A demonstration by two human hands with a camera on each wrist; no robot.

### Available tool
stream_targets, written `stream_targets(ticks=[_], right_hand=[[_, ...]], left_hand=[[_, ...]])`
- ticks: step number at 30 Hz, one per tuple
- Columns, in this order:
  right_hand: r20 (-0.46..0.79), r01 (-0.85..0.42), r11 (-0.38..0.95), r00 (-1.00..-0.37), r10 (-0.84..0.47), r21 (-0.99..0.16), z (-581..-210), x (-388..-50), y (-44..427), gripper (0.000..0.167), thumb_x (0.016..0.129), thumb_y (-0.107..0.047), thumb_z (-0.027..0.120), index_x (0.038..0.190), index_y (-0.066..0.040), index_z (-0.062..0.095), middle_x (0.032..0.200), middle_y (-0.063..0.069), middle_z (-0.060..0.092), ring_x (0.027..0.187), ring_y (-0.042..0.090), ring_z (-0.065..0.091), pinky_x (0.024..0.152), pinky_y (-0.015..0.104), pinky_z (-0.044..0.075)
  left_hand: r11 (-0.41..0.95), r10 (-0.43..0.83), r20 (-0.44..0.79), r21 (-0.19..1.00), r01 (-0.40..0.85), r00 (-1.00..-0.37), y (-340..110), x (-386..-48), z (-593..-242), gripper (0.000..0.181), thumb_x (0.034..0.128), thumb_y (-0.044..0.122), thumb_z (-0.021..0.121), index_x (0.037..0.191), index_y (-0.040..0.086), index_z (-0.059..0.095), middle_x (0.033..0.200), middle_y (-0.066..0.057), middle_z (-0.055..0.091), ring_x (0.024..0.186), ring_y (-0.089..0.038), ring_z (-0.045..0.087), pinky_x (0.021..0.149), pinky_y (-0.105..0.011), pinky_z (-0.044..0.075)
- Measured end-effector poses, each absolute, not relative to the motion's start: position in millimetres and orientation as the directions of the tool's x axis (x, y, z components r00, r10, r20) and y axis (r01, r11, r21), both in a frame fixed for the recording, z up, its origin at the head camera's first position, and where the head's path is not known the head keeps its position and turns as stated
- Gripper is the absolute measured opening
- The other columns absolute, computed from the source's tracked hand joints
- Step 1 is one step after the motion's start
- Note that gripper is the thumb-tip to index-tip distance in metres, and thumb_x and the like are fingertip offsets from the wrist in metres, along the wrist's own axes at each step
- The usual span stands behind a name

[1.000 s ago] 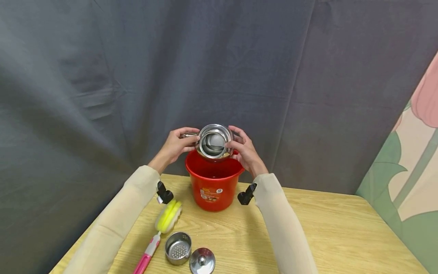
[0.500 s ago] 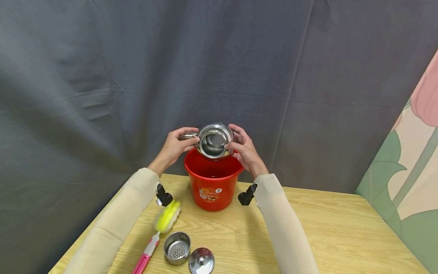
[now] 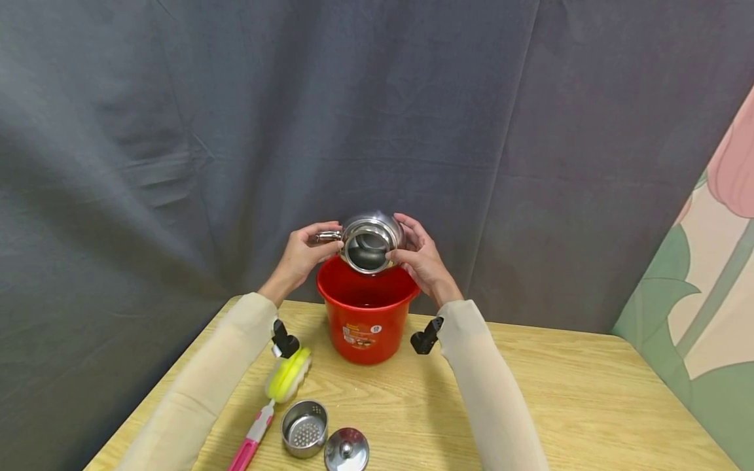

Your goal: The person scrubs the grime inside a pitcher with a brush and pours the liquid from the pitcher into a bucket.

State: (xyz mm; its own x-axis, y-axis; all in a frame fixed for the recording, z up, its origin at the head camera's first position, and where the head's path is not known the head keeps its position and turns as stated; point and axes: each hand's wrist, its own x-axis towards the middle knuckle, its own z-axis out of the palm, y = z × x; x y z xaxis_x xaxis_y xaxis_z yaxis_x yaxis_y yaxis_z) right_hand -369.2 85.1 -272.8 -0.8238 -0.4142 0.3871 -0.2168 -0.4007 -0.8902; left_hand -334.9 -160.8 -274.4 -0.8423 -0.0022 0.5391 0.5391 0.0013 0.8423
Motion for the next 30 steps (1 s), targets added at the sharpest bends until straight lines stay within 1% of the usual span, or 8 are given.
stream_targets(ticks=[3, 7, 13, 19, 25, 30], right_hand=[[0.393, -0.222, -0.401, -0.819, -0.418, -0.889, -274, -370, 85, 0.079, 0.075, 0.024, 0.053, 0.145, -0.012, 0.039, 0.142, 0.009, 0.040, 0.108, 0.023, 0.047, 0.075, 0.028, 0.053], [0.408, -0.234, -0.403, -0.807, -0.426, -0.885, -274, -369, 85, 0.080, 0.074, 0.024, 0.054, 0.144, -0.012, 0.040, 0.142, 0.010, 0.040, 0.109, 0.024, 0.047, 0.076, 0.029, 0.053], [0.444, -0.264, -0.414, -0.782, -0.437, -0.871, -273, -367, 86, 0.083, 0.072, 0.026, 0.056, 0.144, -0.012, 0.039, 0.144, 0.010, 0.039, 0.110, 0.024, 0.048, 0.076, 0.029, 0.054], [0.476, -0.292, -0.424, -0.764, -0.436, -0.857, -271, -368, 86, 0.084, 0.071, 0.029, 0.053, 0.143, -0.011, 0.040, 0.143, 0.011, 0.038, 0.112, 0.026, 0.047, 0.078, 0.028, 0.053], [0.494, -0.302, -0.439, -0.753, -0.434, -0.846, -270, -367, 86, 0.084, 0.069, 0.031, 0.053, 0.141, -0.012, 0.043, 0.140, 0.011, 0.040, 0.110, 0.025, 0.048, 0.078, 0.028, 0.054], [0.518, -0.324, -0.447, -0.740, -0.428, -0.833, -270, -368, 86, 0.085, 0.068, 0.031, 0.055, 0.140, -0.012, 0.045, 0.137, 0.012, 0.042, 0.111, 0.025, 0.049, 0.084, 0.030, 0.053]], left_hand=[[0.007, 0.001, 0.566, 0.824, 0.566, -0.824, -162, -336, -277, 0.034, 0.0820, -0.003, 0.073, 0.115, -0.008, 0.066, 0.130, -0.020, 0.057, 0.109, -0.027, 0.061, 0.091, -0.032, 0.050], [0.003, 0.006, 0.589, 0.808, 0.589, -0.808, -163, -336, -279, 0.034, 0.0813, -0.003, 0.074, 0.114, -0.009, 0.066, 0.132, -0.026, 0.053, 0.112, -0.028, 0.060, 0.092, -0.033, 0.049], [0.006, 0.014, 0.613, 0.790, 0.614, -0.790, -163, -335, -279, 0.033, 0.0812, -0.004, 0.074, 0.113, -0.009, 0.066, 0.132, -0.024, 0.054, 0.109, -0.029, 0.061, 0.090, -0.033, 0.050], [0.011, 0.030, 0.627, 0.779, 0.627, -0.779, -163, -334, -276, 0.032, 0.0820, -0.006, 0.073, 0.112, -0.011, 0.065, 0.132, -0.022, 0.053, 0.104, -0.033, 0.064, 0.088, -0.032, 0.051], [0.025, 0.056, 0.640, 0.766, 0.642, -0.766, -162, -322, -268, 0.032, 0.0823, -0.009, 0.070, 0.113, -0.015, 0.062, 0.133, -0.030, 0.049, 0.106, -0.039, 0.061, 0.090, -0.035, 0.049], [0.033, 0.063, 0.661, 0.748, 0.663, -0.748, -159, -308, -259, 0.033, 0.0813, -0.012, 0.069, 0.112, -0.019, 0.060, 0.132, -0.033, 0.047, 0.108, -0.039, 0.060, 0.093, -0.041, 0.048]])
